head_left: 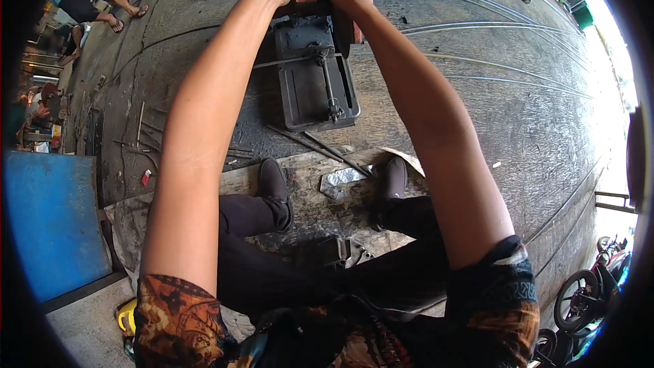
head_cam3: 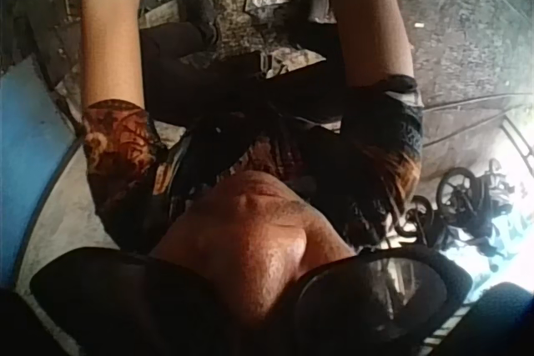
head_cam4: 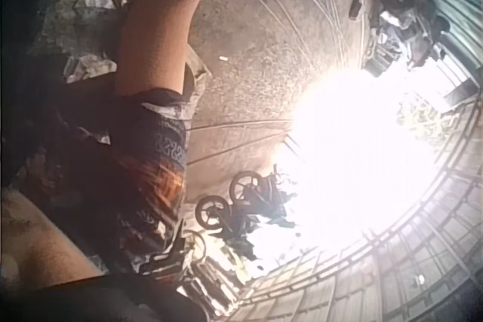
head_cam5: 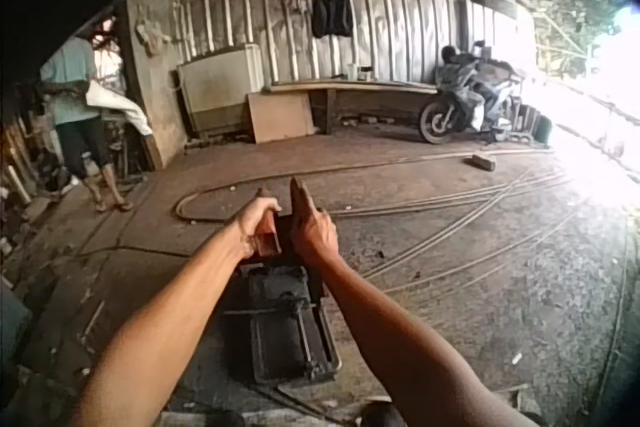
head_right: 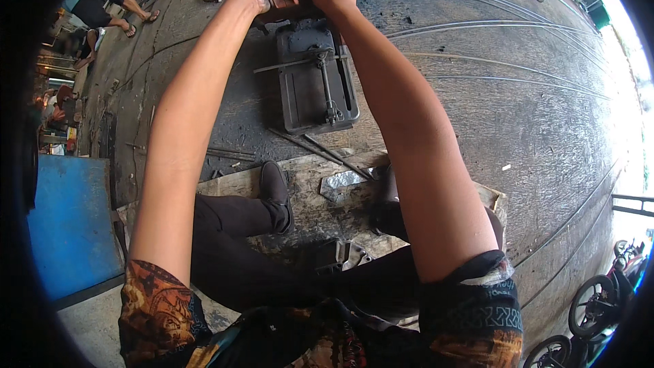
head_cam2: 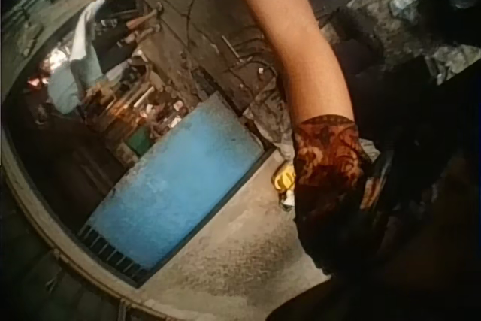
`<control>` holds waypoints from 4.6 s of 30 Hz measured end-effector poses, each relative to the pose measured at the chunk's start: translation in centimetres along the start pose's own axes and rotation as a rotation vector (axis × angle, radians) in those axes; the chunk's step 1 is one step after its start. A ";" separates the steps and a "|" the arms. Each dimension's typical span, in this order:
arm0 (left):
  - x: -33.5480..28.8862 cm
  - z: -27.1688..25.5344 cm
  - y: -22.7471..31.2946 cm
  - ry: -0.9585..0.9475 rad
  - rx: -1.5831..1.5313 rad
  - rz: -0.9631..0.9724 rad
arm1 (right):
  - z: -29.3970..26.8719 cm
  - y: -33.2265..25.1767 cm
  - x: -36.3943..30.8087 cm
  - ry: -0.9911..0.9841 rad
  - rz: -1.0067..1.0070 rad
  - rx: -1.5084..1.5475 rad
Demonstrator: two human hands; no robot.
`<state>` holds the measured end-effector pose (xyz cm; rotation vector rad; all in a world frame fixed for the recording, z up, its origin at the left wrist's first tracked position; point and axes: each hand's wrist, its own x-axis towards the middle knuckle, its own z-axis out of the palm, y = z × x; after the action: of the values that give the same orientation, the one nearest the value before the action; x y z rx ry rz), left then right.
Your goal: Cutting several thin metal rods to length using a power chop saw on the floor.
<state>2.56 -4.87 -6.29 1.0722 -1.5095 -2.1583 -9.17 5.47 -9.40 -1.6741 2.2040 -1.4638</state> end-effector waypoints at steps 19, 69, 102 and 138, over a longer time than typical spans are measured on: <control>-2.5 2.1 -4.2 0.154 0.063 0.284 | 0.6 2.0 -3.7 0.161 0.009 0.026; -8.5 6.2 -15.8 0.335 -0.078 0.348 | 2.7 5.7 -13.8 0.246 -0.149 0.117; -8.4 6.2 -17.6 0.357 -0.089 0.409 | 2.8 5.7 -15.0 0.205 -0.099 0.119; -7.7 5.8 -18.5 0.315 -0.025 0.480 | 2.9 5.9 -15.3 0.215 -0.104 0.145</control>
<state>6.76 11.29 -18.85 0.8782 -1.4109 -1.5972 -5.50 15.10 -22.48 -1.6789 2.0723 -1.8617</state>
